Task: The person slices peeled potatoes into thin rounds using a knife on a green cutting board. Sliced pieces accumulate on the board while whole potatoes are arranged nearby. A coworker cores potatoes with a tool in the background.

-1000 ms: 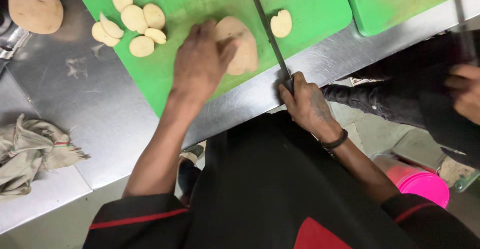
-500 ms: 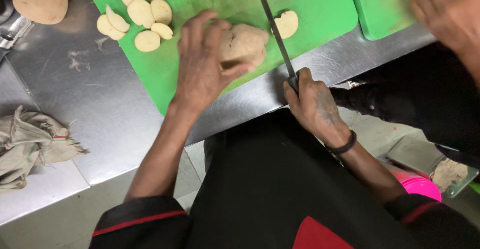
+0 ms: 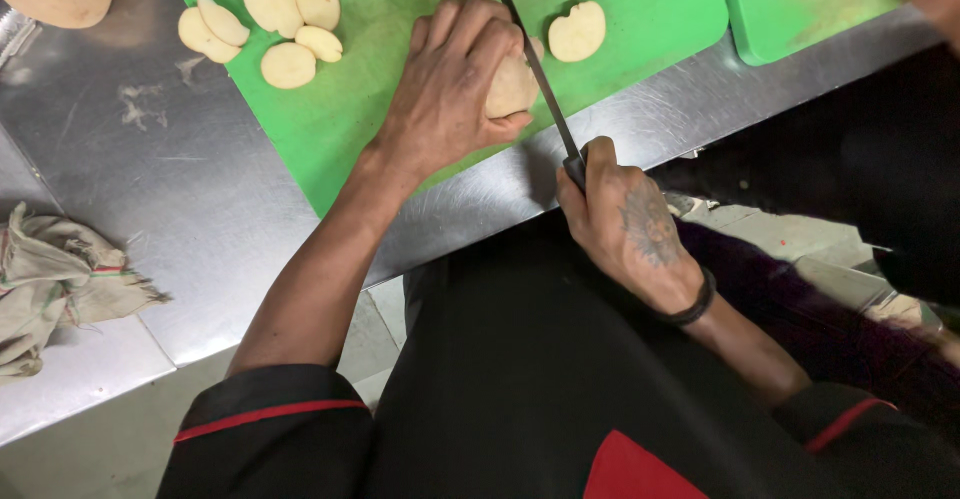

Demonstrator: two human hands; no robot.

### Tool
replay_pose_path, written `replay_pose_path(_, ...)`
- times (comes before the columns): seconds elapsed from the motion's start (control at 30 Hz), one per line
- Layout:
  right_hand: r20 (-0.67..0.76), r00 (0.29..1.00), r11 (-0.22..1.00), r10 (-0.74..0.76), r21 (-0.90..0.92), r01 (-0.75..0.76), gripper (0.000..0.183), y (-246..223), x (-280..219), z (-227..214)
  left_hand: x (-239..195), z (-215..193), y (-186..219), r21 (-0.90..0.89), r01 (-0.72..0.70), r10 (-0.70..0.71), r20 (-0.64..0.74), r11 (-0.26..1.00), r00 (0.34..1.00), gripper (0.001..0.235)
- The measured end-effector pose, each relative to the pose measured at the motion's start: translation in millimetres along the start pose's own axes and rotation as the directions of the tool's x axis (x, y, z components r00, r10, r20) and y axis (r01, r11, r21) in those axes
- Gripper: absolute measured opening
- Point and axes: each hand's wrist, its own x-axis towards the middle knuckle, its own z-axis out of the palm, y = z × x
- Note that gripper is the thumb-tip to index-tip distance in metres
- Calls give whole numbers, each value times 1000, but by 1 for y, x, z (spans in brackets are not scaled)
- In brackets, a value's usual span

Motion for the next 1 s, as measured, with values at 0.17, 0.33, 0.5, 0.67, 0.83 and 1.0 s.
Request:
replay_pose_path(0.17,1,1000,1000,-17,12,17,27,-4,-1,-2,0,-2,2,-19,8,-8,-4,1000,1000,65)
replay_pose_path(0.33,28,1000,1000,1,14,-1,27,-4,-4,-1,-4,-3,-1,-56,-2,1,-18,998,1000,58)
replay_pose_path(0.5,1,1000,1000,-20,-22,20,28,-4,-5,1,-4,1,-5,-58,-18,16,-38,998,999,52)
replay_pose_path(0.67,-6,999,999,-45,-32,44,28,-6,-5,-1,-4,5,-8,-41,-44,42,-56,998,998,54)
replay_pose_path(0.83,44,999,999,13,-45,-11,27,-6,-5,-1,-4,8,-10,-36,-42,40,-60,998,997,57)
replay_pose_path(1.0,-38,995,994,-97,-47,95,28,-3,-5,3,-4,9,-10,-38,-36,33,-60,999,998,56)
